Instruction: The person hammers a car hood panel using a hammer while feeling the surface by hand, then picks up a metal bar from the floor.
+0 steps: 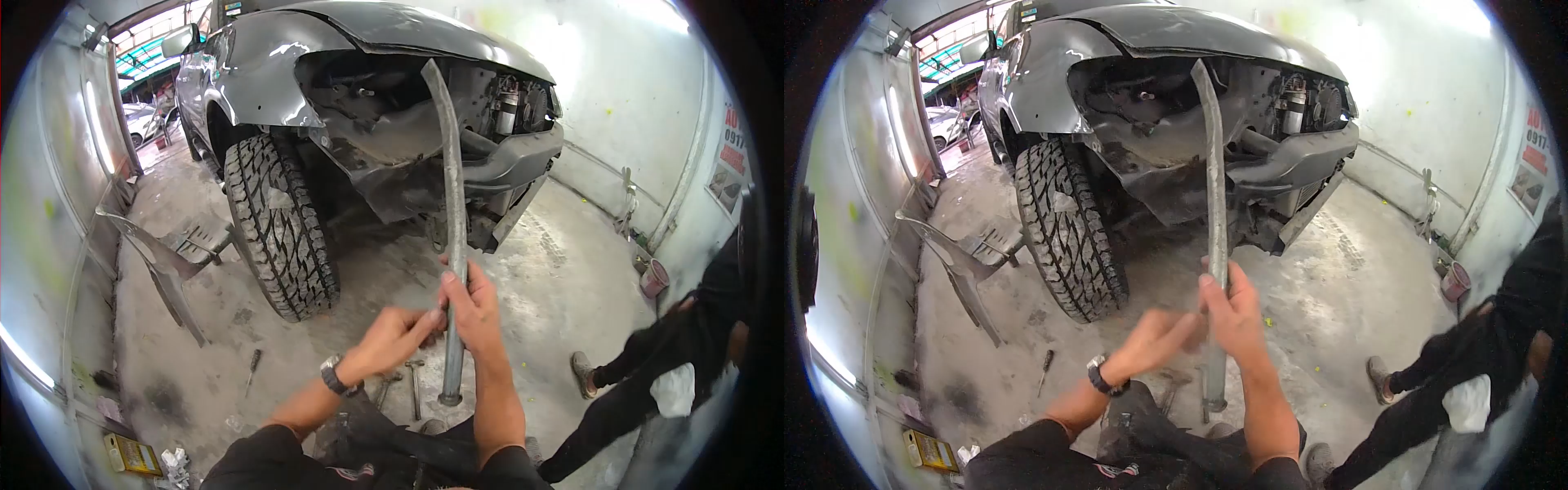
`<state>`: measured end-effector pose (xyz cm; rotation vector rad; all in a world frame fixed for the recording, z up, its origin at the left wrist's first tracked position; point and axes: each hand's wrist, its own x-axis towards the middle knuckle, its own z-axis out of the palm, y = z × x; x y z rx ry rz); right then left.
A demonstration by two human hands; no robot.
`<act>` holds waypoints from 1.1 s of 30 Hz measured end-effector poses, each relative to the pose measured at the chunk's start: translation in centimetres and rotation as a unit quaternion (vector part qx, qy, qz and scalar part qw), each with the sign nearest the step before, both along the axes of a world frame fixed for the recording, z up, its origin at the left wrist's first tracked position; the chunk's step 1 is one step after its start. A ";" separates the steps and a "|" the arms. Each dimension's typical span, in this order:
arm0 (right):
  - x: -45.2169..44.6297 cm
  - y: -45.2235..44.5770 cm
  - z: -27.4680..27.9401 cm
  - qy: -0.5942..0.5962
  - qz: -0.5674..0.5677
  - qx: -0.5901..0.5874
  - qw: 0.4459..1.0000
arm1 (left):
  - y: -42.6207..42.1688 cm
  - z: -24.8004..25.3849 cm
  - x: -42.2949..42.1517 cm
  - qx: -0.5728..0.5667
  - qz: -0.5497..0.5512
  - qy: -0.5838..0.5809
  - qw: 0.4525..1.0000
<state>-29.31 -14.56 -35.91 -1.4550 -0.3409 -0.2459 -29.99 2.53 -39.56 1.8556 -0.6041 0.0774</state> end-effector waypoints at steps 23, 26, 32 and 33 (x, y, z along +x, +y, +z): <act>-12.0 -9.8 4.1 -0.029 -0.212 -0.453 0.866 | -6.5 13.3 11.0 -0.360 -0.084 -0.035 0.928; -13.4 -9.6 5.7 0.047 -0.236 -0.373 0.896 | -7.5 13.5 10.8 -0.368 -0.115 -0.028 0.922; -13.4 -10.4 7.6 0.035 -0.263 -0.363 0.893 | -8.6 15.2 11.7 -0.367 -0.127 -0.036 0.921; -13.5 -10.1 8.5 0.061 -0.258 -0.354 0.897 | -8.7 15.5 12.0 -0.373 -0.135 -0.034 0.917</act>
